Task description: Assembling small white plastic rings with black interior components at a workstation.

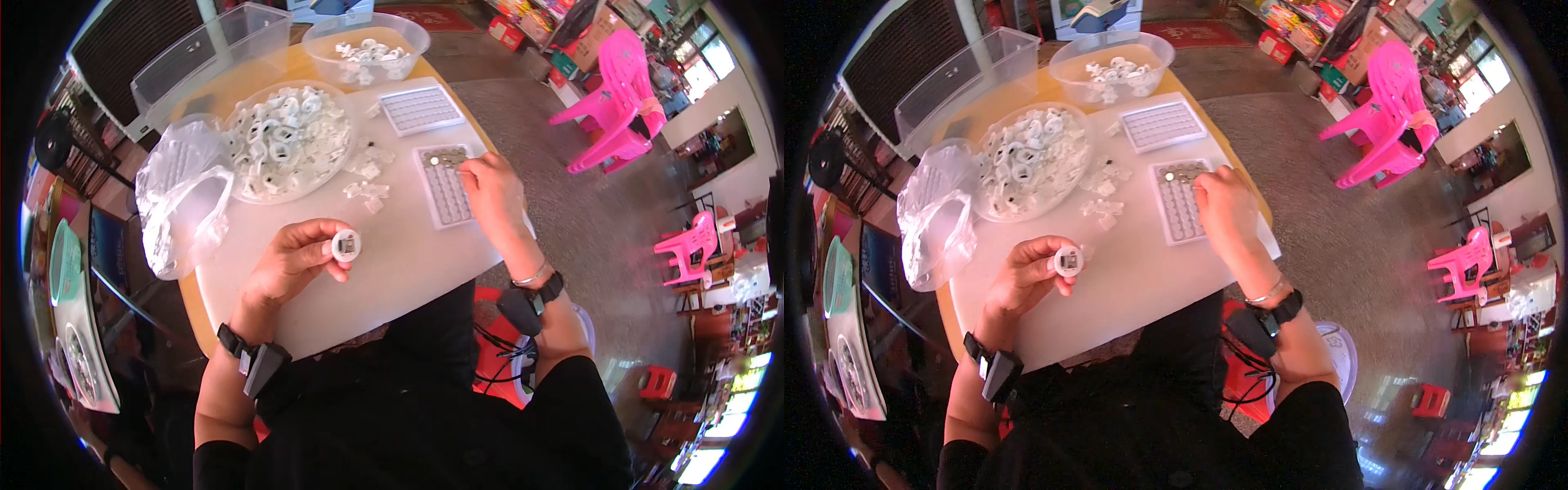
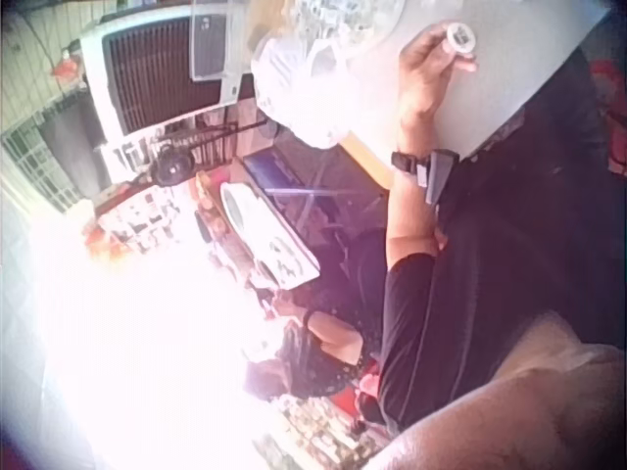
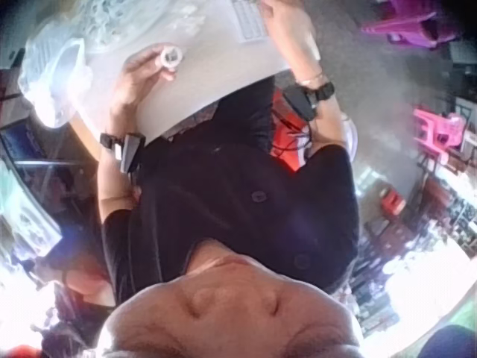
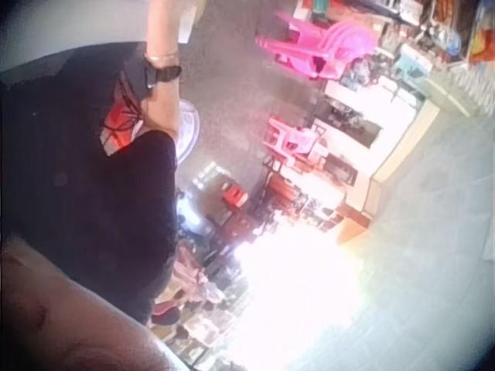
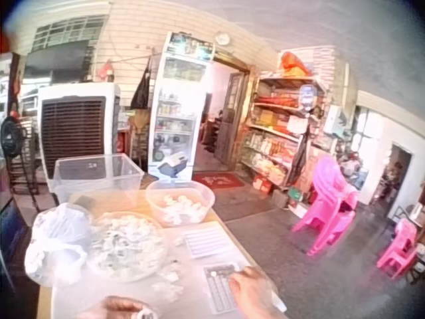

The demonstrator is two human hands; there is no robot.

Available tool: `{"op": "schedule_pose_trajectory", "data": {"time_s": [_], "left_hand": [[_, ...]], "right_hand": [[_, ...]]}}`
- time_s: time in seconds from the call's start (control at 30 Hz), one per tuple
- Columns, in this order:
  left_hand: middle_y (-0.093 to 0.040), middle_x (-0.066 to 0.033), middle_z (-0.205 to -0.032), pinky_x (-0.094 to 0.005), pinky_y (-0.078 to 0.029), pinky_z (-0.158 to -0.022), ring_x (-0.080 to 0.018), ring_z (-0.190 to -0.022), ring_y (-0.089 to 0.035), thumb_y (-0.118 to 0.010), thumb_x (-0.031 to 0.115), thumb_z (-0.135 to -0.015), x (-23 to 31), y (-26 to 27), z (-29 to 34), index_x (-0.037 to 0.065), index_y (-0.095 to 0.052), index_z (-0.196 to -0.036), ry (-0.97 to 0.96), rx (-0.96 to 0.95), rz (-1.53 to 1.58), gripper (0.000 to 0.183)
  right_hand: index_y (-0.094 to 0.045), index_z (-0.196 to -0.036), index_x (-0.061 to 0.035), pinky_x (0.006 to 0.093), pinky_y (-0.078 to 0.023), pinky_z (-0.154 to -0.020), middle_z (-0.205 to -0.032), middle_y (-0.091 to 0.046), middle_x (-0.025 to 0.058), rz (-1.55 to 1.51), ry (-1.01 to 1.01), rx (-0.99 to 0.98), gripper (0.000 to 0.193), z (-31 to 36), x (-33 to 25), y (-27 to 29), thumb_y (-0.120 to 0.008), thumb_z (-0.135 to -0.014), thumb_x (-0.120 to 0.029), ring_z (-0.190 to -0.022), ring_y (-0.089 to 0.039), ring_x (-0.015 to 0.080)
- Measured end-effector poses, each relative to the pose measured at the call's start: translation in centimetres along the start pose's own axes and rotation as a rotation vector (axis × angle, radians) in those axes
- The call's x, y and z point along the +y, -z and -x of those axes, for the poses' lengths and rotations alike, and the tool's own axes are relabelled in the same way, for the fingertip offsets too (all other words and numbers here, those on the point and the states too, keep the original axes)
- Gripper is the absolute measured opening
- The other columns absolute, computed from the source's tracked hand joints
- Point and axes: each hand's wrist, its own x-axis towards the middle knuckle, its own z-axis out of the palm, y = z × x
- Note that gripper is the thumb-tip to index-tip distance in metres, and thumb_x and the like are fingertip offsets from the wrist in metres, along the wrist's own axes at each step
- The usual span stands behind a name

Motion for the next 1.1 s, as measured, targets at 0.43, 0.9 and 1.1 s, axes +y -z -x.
{"op": "schedule_pose_trajectory", "data": {"time_s": [0.43,0.9,1.1], "left_hand": [[-0.064,-0.0125,-0.101,-0.0289,-0.056,-0.074,-0.0178,-0.085,-0.064,-0.06,0.014,-0.091,-0.3,0.2,-0.6,-0.003,-0.057,-0.113,-0.047,-0.019,0.108,0.028],[-0.065,-0.0099,-0.102,-0.0301,-0.052,-0.081,-0.0177,-0.093,-0.063,-0.06,0.012,-0.091,-0.2,-0.1,-0.5,-0.002,-0.058,-0.114,-0.053,0.004,0.063,0.027],[-0.065,-0.01,-0.101,-0.0305,-0.052,-0.082,-0.0172,-0.093,-0.062,-0.06,0.012,-0.091,-0.2,-0.2,-0.5,-0.003,-0.06,-0.112,-0.042,0.019,-0.012,0.025]], "right_hand": [[-0.06,-0.089,-0.0008,0.0341,-0.05,-0.06,-0.079,-0.062,0.0129,-0.706,0.032,-0.067,0.011,2.2,-12.3,1.9,-0.062,-0.079,0.003,-0.067,-0.062,0.0279],[-0.061,-0.095,-0.0034,0.0357,-0.048,-0.062,-0.084,-0.059,0.0079,-0.604,0.218,0.005,0.024,3.3,-13.6,0.5,-0.064,-0.073,0.006,-0.073,-0.057,0.0257],[-0.059,-0.09,-0.0027,0.0358,-0.048,-0.061,-0.081,-0.057,0.0087,-0.655,0.24,-0.093,0.017,2.6,-12.7,0.2,-0.064,-0.075,0.005,-0.073,-0.058,0.0265]]}}
